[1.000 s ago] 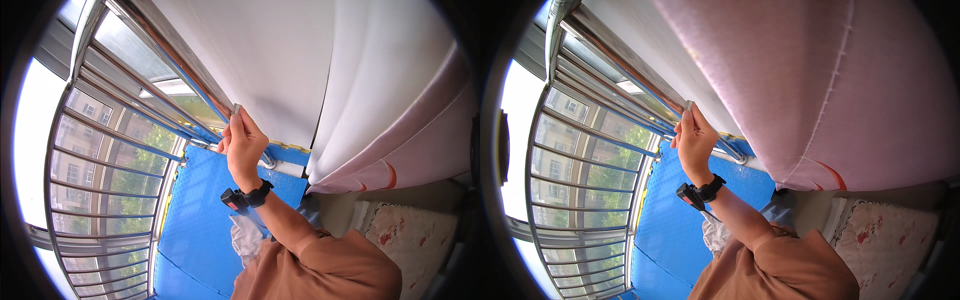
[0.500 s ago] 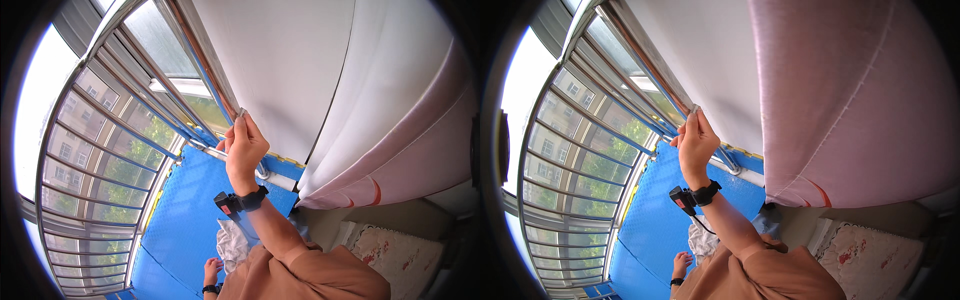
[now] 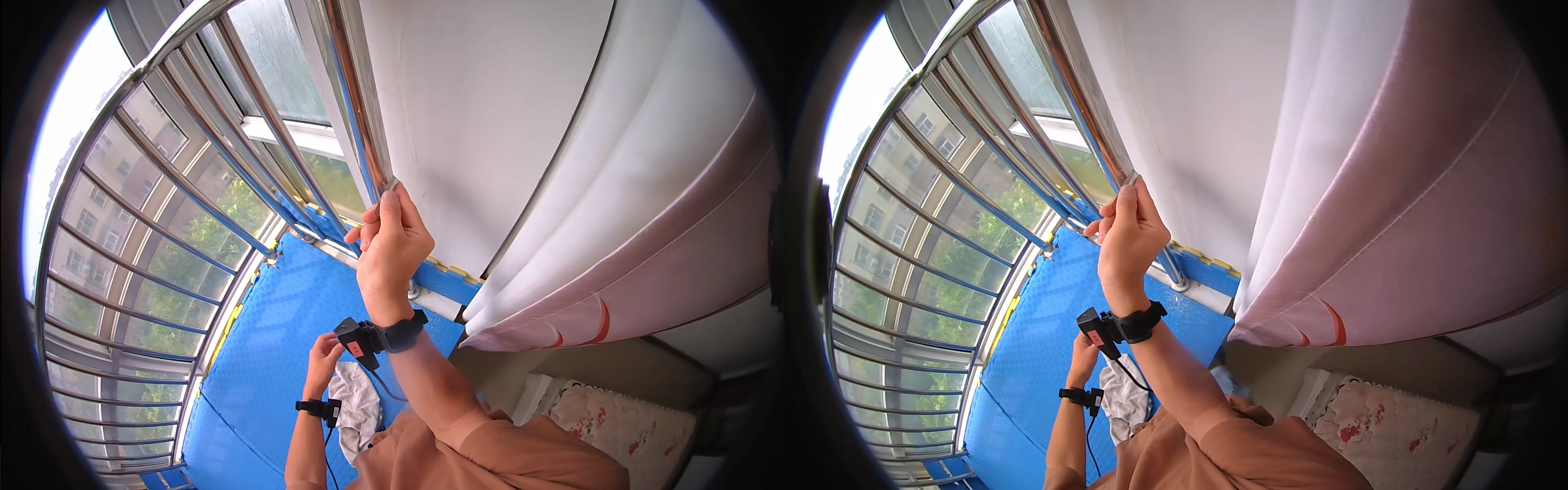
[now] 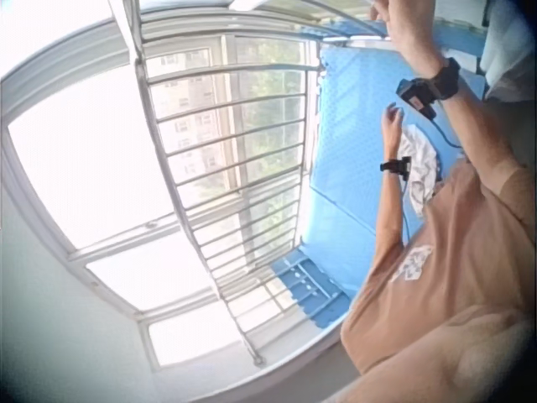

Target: The person applies a small piece of tape to a metal railing by hand, pressing it down to secure it.

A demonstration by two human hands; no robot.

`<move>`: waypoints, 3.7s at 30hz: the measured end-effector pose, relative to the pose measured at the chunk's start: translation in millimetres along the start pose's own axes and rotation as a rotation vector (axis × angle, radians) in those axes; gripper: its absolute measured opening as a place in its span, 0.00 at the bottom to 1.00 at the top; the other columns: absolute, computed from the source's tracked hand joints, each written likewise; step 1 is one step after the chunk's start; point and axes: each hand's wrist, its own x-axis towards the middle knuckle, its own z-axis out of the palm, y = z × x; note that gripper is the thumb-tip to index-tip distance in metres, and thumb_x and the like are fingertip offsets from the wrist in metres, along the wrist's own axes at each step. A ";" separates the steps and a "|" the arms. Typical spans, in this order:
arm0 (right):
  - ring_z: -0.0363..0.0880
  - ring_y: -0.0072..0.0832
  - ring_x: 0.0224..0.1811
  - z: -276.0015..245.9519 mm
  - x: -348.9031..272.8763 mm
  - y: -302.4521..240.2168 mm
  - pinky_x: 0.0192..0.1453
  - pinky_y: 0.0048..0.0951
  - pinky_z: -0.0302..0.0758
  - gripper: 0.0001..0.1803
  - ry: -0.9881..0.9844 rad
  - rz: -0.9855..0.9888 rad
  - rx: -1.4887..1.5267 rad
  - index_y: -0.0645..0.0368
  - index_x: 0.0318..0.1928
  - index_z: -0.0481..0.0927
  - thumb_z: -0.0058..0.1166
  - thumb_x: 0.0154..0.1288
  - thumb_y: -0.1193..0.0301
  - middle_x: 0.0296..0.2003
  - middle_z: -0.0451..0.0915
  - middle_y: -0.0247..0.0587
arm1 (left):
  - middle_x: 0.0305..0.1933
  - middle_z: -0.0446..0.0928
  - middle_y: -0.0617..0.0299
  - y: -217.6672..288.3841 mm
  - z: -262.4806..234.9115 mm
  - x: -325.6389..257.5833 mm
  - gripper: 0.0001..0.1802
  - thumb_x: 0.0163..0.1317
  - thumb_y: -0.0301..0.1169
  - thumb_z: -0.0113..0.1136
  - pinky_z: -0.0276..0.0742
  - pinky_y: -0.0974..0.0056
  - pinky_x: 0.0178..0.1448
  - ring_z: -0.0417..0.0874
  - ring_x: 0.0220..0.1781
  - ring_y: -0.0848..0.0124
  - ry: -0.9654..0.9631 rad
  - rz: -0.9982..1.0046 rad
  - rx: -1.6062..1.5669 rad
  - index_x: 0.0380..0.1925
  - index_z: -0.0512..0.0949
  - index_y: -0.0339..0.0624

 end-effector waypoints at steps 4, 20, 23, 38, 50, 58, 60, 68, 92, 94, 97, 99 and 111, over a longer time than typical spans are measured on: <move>0.59 0.15 0.10 -16.3 11.1 9.5 0.15 0.22 0.66 0.11 -0.004 0.011 -0.072 0.68 0.39 0.82 0.47 0.69 0.75 0.16 0.71 0.32 | 0.55 0.76 0.54 108.1 55.3 75.6 0.27 0.61 0.29 0.64 0.74 0.62 0.57 0.77 0.57 0.66 -0.134 0.264 0.065 0.59 0.68 0.39; 0.61 0.14 0.09 2.6 7.1 -2.6 0.15 0.23 0.72 0.14 -0.012 -0.042 -0.079 0.69 0.51 0.80 0.46 0.71 0.75 0.17 0.72 0.33 | 0.50 0.76 0.63 210.4 104.8 102.1 0.17 0.64 0.35 0.59 0.72 0.60 0.57 0.76 0.55 0.67 -0.316 0.424 0.117 0.50 0.75 0.42; 0.60 0.14 0.09 4.6 7.7 -3.7 0.15 0.25 0.74 0.13 0.024 -0.053 -0.033 0.70 0.47 0.81 0.47 0.70 0.75 0.17 0.72 0.34 | 0.50 0.76 0.63 210.4 104.4 104.0 0.17 0.64 0.35 0.59 0.72 0.60 0.57 0.76 0.55 0.67 -0.321 0.433 0.108 0.50 0.75 0.42; 0.62 0.15 0.11 18.3 13.1 -15.1 0.15 0.26 0.74 0.13 -0.060 -0.181 -0.118 0.71 0.40 0.82 0.46 0.71 0.74 0.16 0.71 0.34 | 0.50 0.77 0.62 211.8 108.7 109.6 0.17 0.64 0.36 0.59 0.72 0.59 0.56 0.77 0.55 0.67 -0.357 0.481 0.108 0.51 0.75 0.43; 0.63 0.15 0.10 40.1 4.8 -23.9 0.16 0.25 0.74 0.13 -0.098 -0.200 -0.122 0.69 0.41 0.82 0.45 0.71 0.73 0.16 0.71 0.34 | 0.50 0.77 0.62 203.3 118.1 109.8 0.17 0.64 0.36 0.59 0.72 0.59 0.56 0.77 0.55 0.67 -0.401 0.470 0.099 0.51 0.75 0.43; 0.65 0.15 0.10 28.2 17.2 -17.1 0.16 0.23 0.75 0.13 -0.083 -0.239 -0.138 0.70 0.43 0.82 0.45 0.71 0.74 0.16 0.73 0.34 | 0.50 0.78 0.62 146.2 87.7 101.5 0.17 0.64 0.36 0.58 0.72 0.59 0.55 0.77 0.55 0.67 -0.450 0.309 -0.036 0.51 0.75 0.43; 0.64 0.15 0.10 38.7 20.5 -33.5 0.16 0.23 0.74 0.13 -0.139 -0.242 -0.114 0.70 0.42 0.82 0.45 0.70 0.74 0.16 0.73 0.34 | 0.50 0.78 0.62 104.0 69.5 84.7 0.17 0.64 0.36 0.58 0.72 0.59 0.55 0.77 0.55 0.67 -0.406 0.160 -0.082 0.52 0.75 0.43; 0.65 0.17 0.10 50.2 13.4 -31.7 0.18 0.28 0.77 0.13 -0.202 -0.209 -0.103 0.69 0.40 0.82 0.45 0.71 0.73 0.17 0.73 0.36 | 0.47 0.80 0.59 -89.7 -32.1 -35.4 0.18 0.65 0.33 0.54 0.75 0.58 0.51 0.81 0.49 0.66 -0.028 -0.450 -0.192 0.53 0.73 0.43; 0.81 0.21 0.26 -92.9 81.9 -88.5 0.32 0.21 0.77 0.13 -1.100 0.040 -1.219 0.69 0.51 0.76 0.51 0.69 0.75 0.31 0.82 0.42 | 0.42 0.76 0.59 -207.5 -21.5 -238.3 0.15 0.66 0.34 0.49 0.74 0.59 0.41 0.77 0.39 0.68 0.621 -0.597 -0.527 0.52 0.71 0.46; 0.81 0.22 0.26 -94.2 81.0 -87.6 0.33 0.22 0.77 0.11 -1.015 -0.110 -1.042 0.68 0.48 0.76 0.52 0.69 0.74 0.30 0.82 0.42 | 0.40 0.77 0.60 -174.0 -11.3 -214.5 0.14 0.66 0.33 0.49 0.74 0.63 0.39 0.78 0.38 0.69 0.647 -0.501 -0.481 0.50 0.72 0.43; 0.83 0.32 0.28 -100.9 70.5 -72.5 0.34 0.30 0.79 0.06 -0.930 -0.266 -0.908 0.63 0.42 0.75 0.52 0.69 0.73 0.29 0.82 0.46 | 0.41 0.78 0.60 -125.7 11.1 -171.9 0.13 0.66 0.33 0.49 0.75 0.64 0.39 0.80 0.39 0.69 0.572 -0.467 -0.458 0.49 0.72 0.43; 0.82 0.45 0.31 -127.3 82.8 -53.2 0.37 0.42 0.78 0.06 -1.379 -0.365 -1.715 0.62 0.38 0.75 0.51 0.68 0.71 0.30 0.82 0.50 | 0.38 0.79 0.60 -85.3 32.8 -142.7 0.14 0.64 0.30 0.52 0.75 0.68 0.37 0.80 0.36 0.72 0.516 -0.452 -0.440 0.48 0.73 0.40; 0.81 0.39 0.37 -124.1 105.5 -44.6 0.38 0.32 0.77 0.07 -1.187 -0.220 -0.794 0.64 0.40 0.76 0.57 0.65 0.74 0.41 0.81 0.51 | 0.44 0.80 0.56 1.8 98.1 -71.7 0.15 0.68 0.33 0.51 0.78 0.65 0.47 0.83 0.43 0.67 0.341 -0.268 -0.237 0.49 0.74 0.36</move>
